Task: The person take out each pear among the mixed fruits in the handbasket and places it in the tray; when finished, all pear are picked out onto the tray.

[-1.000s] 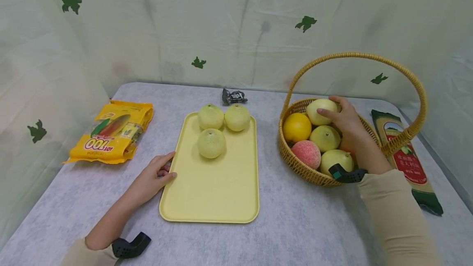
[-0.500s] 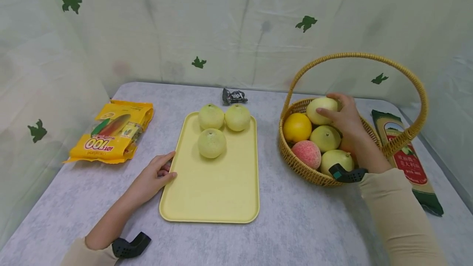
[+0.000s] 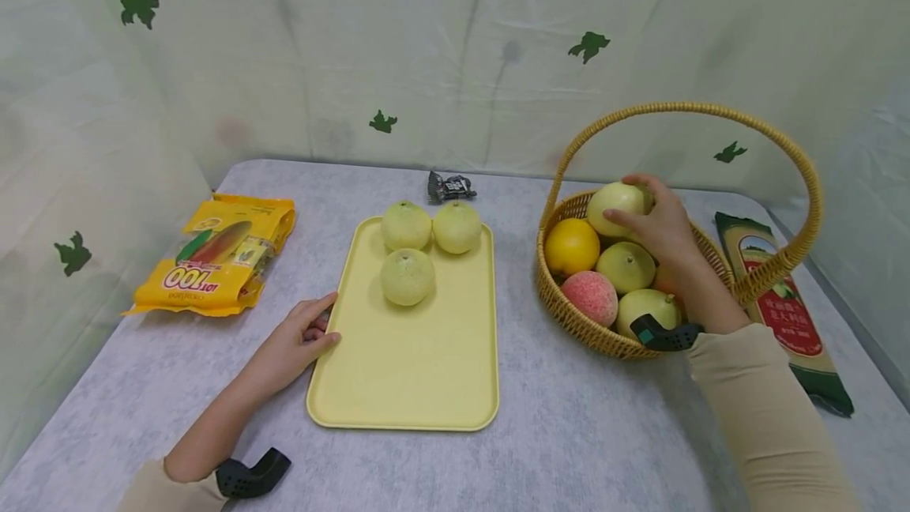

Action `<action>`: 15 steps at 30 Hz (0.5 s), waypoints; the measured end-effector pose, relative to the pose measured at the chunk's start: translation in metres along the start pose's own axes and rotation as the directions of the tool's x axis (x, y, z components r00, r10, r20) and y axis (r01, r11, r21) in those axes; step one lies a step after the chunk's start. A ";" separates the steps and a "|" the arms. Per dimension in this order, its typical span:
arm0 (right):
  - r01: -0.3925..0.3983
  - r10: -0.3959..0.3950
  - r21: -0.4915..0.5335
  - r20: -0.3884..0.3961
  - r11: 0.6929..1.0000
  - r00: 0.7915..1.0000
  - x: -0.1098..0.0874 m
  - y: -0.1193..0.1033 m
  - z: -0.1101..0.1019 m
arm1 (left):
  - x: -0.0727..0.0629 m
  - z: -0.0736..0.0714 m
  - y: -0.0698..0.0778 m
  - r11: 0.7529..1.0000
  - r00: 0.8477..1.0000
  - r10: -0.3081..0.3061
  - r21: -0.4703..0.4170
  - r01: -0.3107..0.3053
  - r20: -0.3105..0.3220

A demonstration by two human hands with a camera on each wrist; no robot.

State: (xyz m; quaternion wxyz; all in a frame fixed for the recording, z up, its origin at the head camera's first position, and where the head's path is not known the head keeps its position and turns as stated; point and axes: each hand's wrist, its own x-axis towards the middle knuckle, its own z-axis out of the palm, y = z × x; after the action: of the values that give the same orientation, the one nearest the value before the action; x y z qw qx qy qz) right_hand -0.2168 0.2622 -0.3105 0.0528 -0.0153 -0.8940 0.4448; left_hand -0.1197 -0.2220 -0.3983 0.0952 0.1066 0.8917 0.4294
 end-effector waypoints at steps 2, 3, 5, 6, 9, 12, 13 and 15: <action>0.006 -0.006 -0.013 -0.003 1.000 1.000 0.000 -0.002 0.000 | 0.000 0.000 0.000 1.000 1.000 0.001 -0.003 -0.001 0.000; 0.009 -0.009 -0.019 -0.008 1.000 1.000 -0.001 -0.003 0.000 | 0.000 0.000 0.000 1.000 1.000 0.002 -0.003 -0.002 0.000; 0.010 -0.011 -0.019 -0.020 1.000 1.000 -0.002 -0.005 -0.001 | -0.001 0.000 -0.001 1.000 1.000 0.002 -0.002 -0.002 0.000; 0.011 -0.011 -0.017 -0.027 1.000 1.000 -0.002 -0.006 -0.002 | -0.001 0.000 -0.001 1.000 1.000 0.003 -0.001 -0.003 -0.001; 0.031 -0.031 -0.012 -0.054 0.999 0.998 -0.005 -0.011 -0.006 | 0.000 0.000 -0.002 1.000 1.000 0.003 0.005 -0.003 -0.001; 0.070 -0.071 -0.017 -0.068 0.997 0.995 -0.010 -0.017 -0.010 | 0.000 0.000 -0.002 1.000 1.000 0.002 0.005 -0.002 0.000; 0.086 -0.087 -0.019 -0.069 0.996 0.994 -0.012 -0.019 -0.011 | 0.000 0.000 -0.002 1.000 1.000 0.001 0.005 -0.001 0.000; 0.111 -0.112 -0.019 -0.063 0.994 0.992 -0.017 -0.024 -0.013 | 0.000 0.000 -0.002 1.000 1.000 -0.002 0.005 0.002 0.000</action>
State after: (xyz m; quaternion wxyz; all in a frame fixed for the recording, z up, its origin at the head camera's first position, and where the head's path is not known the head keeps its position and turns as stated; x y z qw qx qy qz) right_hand -0.1985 0.2564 -0.2850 0.1062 0.0202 -0.8947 0.4333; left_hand -0.1202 -0.2230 -0.3995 0.0956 0.1059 0.8929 0.4270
